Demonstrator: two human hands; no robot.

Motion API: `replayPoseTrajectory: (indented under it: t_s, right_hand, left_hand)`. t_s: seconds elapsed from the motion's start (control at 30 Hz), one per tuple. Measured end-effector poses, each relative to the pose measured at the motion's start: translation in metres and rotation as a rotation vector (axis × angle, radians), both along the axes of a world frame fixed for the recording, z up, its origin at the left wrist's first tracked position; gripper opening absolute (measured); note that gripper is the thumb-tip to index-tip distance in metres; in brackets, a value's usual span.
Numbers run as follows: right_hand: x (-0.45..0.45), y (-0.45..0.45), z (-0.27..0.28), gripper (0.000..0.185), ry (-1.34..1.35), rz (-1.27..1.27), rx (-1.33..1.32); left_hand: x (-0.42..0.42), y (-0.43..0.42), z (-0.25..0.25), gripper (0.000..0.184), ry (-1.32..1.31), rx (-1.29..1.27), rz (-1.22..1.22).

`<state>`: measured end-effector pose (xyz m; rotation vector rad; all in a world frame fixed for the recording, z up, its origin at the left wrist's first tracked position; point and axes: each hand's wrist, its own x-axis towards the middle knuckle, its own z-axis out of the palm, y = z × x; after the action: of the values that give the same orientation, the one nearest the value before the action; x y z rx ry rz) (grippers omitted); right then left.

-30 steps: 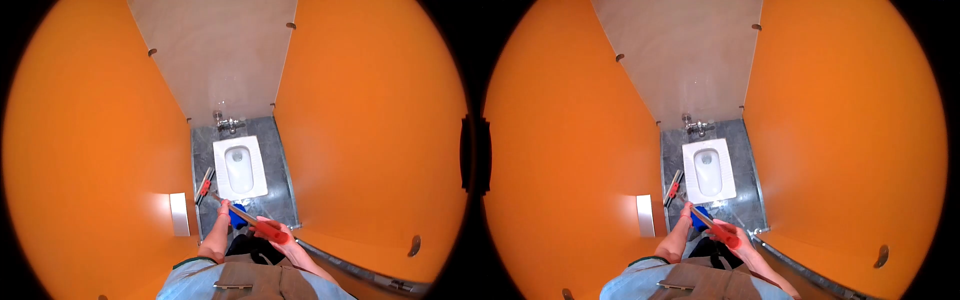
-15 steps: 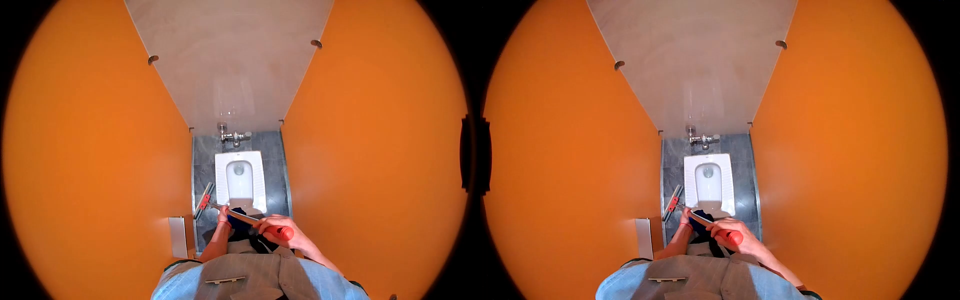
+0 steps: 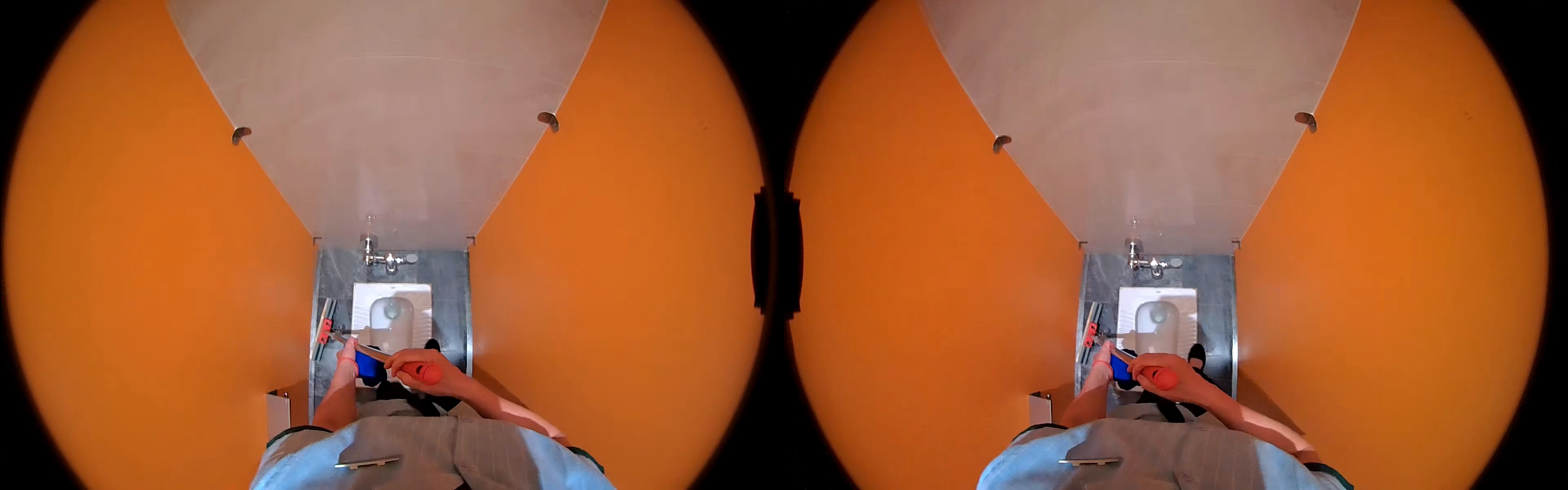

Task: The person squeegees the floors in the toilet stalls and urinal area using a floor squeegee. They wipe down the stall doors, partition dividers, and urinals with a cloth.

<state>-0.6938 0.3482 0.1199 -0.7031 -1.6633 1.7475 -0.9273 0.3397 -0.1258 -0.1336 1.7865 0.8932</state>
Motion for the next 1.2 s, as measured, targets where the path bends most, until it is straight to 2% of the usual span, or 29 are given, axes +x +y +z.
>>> replayPoseTrajectory:
  t_s: [0.1, 0.17, 0.2, 0.27, 0.37, 0.47, 0.53, 0.57, 0.6, 0.63, 0.77, 0.87, 0.97, 1.0, 1.03, 1.07, 1.17, 1.2]
  right_hand:
    - [0.009, 0.027, -0.002, 0.010, -0.075, 0.040, 0.048]
    - [0.020, 0.042, -0.001, 0.011, -0.129, 0.083, 0.068]
    - [0.024, 0.045, -0.003, 0.011, -0.133, 0.094, 0.052]
    - [0.022, 0.054, -0.010, 0.011, -0.106, 0.106, -0.020]
    - [0.019, 0.067, -0.012, 0.009, -0.098, 0.125, 0.093]
    - [0.019, 0.075, -0.007, 0.009, -0.082, 0.132, 0.124]
    - [0.020, 0.083, -0.007, 0.009, -0.142, 0.169, 0.109]
    - [0.021, 0.087, -0.004, 0.009, -0.144, 0.171, 0.116]
    - [0.022, 0.091, -0.002, 0.009, -0.144, 0.184, 0.106]
    - [0.023, 0.096, 0.000, 0.008, -0.147, 0.199, 0.096]
    - [0.022, 0.105, -0.003, 0.013, -0.127, 0.220, 0.168]
    - [0.025, 0.101, -0.002, 0.008, -0.157, 0.270, 0.170]
    - [0.031, 0.084, -0.002, 0.010, -0.148, 0.247, 0.149]
    - [0.037, 0.075, -0.003, 0.011, -0.146, 0.190, 0.100]
    - [0.039, 0.061, -0.003, 0.012, -0.135, 0.122, 0.044]
    - [0.044, 0.053, -0.008, 0.012, -0.130, 0.115, 0.046]
    - [0.059, 0.043, -0.014, 0.011, -0.080, 0.042, 0.054]
    - [0.065, 0.038, -0.015, 0.011, -0.075, 0.035, 0.069]
  left_hand:
    - [-0.010, 0.012, -0.074, 0.044, 0.012, -0.021, 0.041]
    - [-0.010, 0.015, -0.104, 0.047, 0.014, -0.021, 0.048]
    - [0.004, 0.022, -0.063, 0.048, 0.019, -0.092, 0.045]
    - [0.004, 0.028, -0.063, 0.048, 0.089, -0.159, 0.031]
    - [-0.001, 0.031, -0.076, 0.046, 0.134, -0.158, 0.041]
    - [0.003, 0.036, -0.049, 0.044, 0.153, -0.163, 0.023]
    - [-0.002, 0.033, -0.076, 0.042, 0.132, -0.195, 0.054]
    - [-0.004, 0.030, -0.097, 0.041, 0.089, -0.120, 0.099]
    - [-0.001, 0.038, -0.092, 0.040, 0.044, -0.041, 0.144]
    - [0.002, 0.043, -0.087, 0.037, 0.070, -0.109, 0.144]
    - [0.004, 0.044, -0.068, 0.037, 0.039, -0.107, 0.182]
    - [0.008, 0.040, -0.062, 0.040, 0.146, -0.046, 0.094]
    - [0.022, 0.037, -0.030, 0.041, 0.117, -0.087, 0.111]
    - [0.026, 0.034, -0.018, 0.043, 0.111, -0.123, 0.076]
    - [0.034, 0.034, 0.016, 0.047, 0.222, -0.205, -0.073]
    - [0.031, 0.025, -0.012, 0.052, 0.230, -0.202, -0.080]
    - [0.037, 0.023, -0.022, 0.053, 0.239, -0.147, -0.171]
    - [0.037, 0.020, -0.040, 0.052, 0.247, -0.160, -0.190]
